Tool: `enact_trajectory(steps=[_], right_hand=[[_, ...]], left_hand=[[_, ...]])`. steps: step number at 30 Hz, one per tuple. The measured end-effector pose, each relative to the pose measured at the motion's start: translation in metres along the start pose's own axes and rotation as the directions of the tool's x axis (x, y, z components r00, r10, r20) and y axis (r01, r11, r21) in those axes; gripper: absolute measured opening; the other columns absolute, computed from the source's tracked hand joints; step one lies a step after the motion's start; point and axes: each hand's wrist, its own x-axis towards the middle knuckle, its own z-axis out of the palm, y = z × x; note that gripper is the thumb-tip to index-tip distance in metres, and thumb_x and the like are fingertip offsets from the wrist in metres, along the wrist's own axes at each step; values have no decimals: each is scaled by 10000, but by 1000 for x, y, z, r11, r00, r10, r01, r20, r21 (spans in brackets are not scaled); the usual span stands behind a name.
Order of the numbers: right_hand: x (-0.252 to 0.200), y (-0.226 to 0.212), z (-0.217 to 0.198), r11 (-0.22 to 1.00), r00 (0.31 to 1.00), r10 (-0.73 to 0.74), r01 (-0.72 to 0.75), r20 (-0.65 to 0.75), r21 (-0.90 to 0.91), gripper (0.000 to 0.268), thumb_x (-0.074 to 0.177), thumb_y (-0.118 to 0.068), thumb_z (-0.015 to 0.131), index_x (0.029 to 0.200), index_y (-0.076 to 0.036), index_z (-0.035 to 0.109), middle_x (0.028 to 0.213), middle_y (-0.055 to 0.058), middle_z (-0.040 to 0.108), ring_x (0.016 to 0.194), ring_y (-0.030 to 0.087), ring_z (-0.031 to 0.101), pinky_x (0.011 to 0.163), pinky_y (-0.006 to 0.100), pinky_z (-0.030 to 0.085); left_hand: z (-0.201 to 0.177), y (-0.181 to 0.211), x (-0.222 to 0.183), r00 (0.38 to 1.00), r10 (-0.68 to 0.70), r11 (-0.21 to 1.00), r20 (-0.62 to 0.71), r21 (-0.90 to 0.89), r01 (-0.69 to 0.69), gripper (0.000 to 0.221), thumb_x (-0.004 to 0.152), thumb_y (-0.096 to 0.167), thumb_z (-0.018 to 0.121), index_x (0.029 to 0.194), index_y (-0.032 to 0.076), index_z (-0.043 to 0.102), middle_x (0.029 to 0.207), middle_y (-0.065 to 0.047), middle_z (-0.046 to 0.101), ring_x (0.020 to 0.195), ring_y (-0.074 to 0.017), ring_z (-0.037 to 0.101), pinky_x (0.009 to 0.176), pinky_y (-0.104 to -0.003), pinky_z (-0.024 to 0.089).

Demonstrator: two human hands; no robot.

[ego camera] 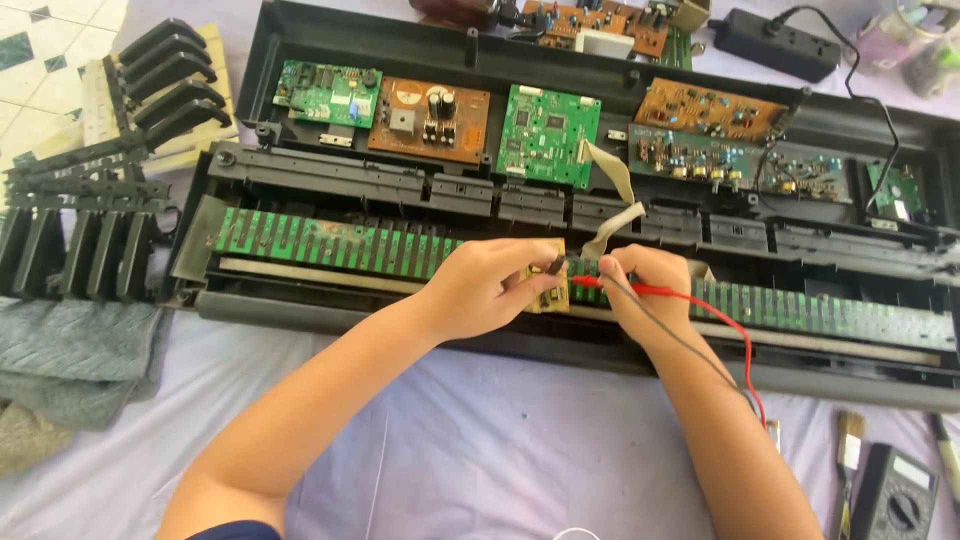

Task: Testing and adjusting a small circuit board from an electronic keyboard using a multimeter and a screwdriver.

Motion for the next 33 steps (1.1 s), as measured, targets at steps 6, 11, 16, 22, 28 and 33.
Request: enact_trajectory(steps=[6, 11, 16, 22, 28, 33], right_hand=[[-4, -12, 1, 985, 991, 137, -137, 12, 106, 439, 988, -131, 635, 551, -128, 592, 422, 13, 503, 397, 108, 350, 429, 246, 314], [1, -24, 0, 957, 981, 194, -194, 20, 215, 387, 909, -20, 653, 546, -101, 546, 472, 15, 490, 476, 79, 335, 455, 241, 318], [1, -1, 2, 968, 986, 128, -149, 110, 203, 281, 860, -152, 702, 588, -104, 651, 490, 23, 549, 452, 128, 401, 434, 269, 372], [5, -23, 3, 995, 993, 28, -38, 115, 90, 441, 1061, -326, 531, 665, -152, 619, 545, 7, 567, 459, 149, 461, 483, 259, 439], [16, -41, 11, 995, 983, -88, 80, 161, 52, 358, 1010, -254, 500, 683, -112, 465, 607, 17, 521, 490, 171, 459, 501, 300, 364], [22, -44, 10, 984, 961, -177, 177, 212, 21, 360, 1027, -296, 479, 726, -97, 487, 598, 35, 529, 469, 186, 431, 485, 304, 346]], left_hand=[[11, 2, -2, 998, 41, 991, -44, 127, -35, 243, 949, 144, 718, 1190, 116, 691, 836, -67, 742, 511, -193, 650, 473, -295, 537], [12, 8, -4, 993, 111, 973, -40, 206, -100, 229, 941, 128, 716, 1167, 131, 676, 834, -50, 736, 518, -198, 657, 494, -306, 556], [7, 15, -3, 997, 80, 977, 18, 197, -82, 151, 962, 124, 659, 1112, 109, 673, 831, -44, 721, 562, -188, 676, 531, -273, 561], [-2, 17, -1, 998, 14, 972, -57, 234, 0, 157, 948, 101, 688, 1103, 80, 673, 846, -42, 718, 645, -216, 722, 559, -297, 597], [-10, 24, 5, 998, -22, 998, 56, 53, 19, 26, 1008, 55, 617, 1031, 45, 620, 682, -44, 583, 505, -236, 467, 469, -352, 373], [-9, 22, 6, 994, -80, 997, 71, 16, 79, 44, 1002, 72, 642, 1041, 53, 637, 698, -48, 611, 537, -247, 520, 497, -354, 430]])
